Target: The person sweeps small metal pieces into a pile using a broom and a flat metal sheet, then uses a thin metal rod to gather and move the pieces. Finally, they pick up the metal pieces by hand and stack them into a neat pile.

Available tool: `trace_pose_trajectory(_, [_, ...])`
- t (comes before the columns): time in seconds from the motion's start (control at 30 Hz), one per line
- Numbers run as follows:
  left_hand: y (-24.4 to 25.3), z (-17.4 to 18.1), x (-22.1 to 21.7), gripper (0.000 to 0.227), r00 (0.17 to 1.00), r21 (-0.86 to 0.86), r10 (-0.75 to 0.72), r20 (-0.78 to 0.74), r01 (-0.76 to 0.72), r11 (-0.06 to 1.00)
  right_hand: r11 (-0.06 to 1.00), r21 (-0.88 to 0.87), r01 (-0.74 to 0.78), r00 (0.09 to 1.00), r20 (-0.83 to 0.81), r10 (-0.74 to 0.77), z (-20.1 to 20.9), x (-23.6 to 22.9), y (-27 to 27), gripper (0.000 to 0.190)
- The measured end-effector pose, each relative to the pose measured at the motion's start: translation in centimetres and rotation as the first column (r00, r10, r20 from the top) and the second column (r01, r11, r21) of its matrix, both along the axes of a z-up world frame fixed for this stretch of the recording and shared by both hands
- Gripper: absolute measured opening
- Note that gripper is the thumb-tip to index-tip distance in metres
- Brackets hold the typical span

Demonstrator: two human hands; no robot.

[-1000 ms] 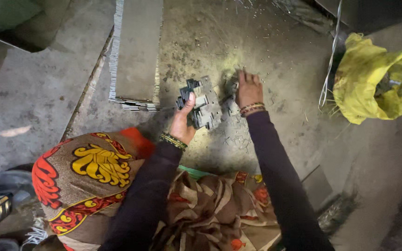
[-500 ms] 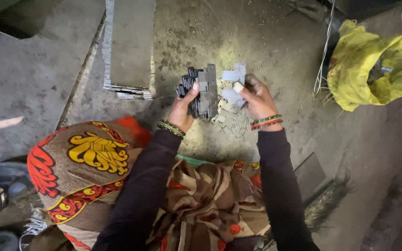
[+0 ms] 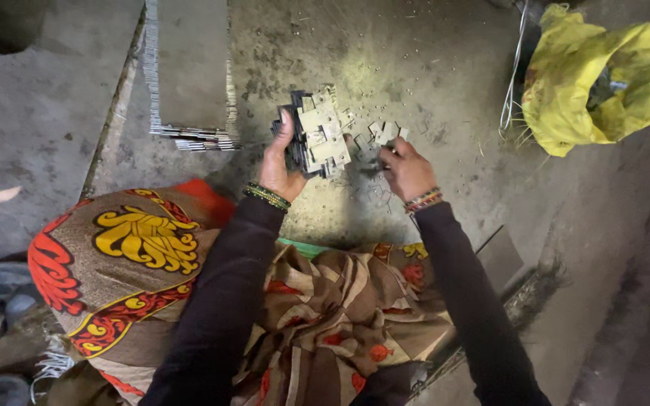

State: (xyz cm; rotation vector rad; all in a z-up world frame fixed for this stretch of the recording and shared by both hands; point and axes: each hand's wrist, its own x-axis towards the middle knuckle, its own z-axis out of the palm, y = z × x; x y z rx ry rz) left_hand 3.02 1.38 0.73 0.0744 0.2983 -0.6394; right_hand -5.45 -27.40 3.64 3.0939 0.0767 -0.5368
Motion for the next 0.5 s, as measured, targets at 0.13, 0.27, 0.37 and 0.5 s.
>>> trace_pose_trajectory(0.13, [-0.3,-0.7,-0.5,0.058,1.000,0.032,0.000,0.016,-0.001,0.999,0.991,-0.129,0.016,0.977,0.212,0.012,1.3,-2.1,-2.3,0.047])
trace_pose_trajectory(0.27, [-0.8,-1.0,-0.3,0.058,0.999,0.114,-0.029,-0.017,0.031,0.993,0.861,-0.082,0.501,0.860,0.159,-0.485,-1.8,-2.7,-2.1,0.042])
trace_pose_trajectory(0.37, [-0.6,-1.1,-0.6,0.059,1.000,0.122,-0.021,0.016,0.019,0.992,0.966,-0.095,0.239,0.958,0.182,-0.219,-6.2,-4.5,0.4,0.068])
trace_pose_trajectory(0.5, [-0.7,-1.0,-0.7,0.060,0.999,0.121,-0.047,0.021,0.044,0.992,0.967,0.003,0.255,0.932,0.264,-0.246,-8.6,-5.9,2.0,0.068])
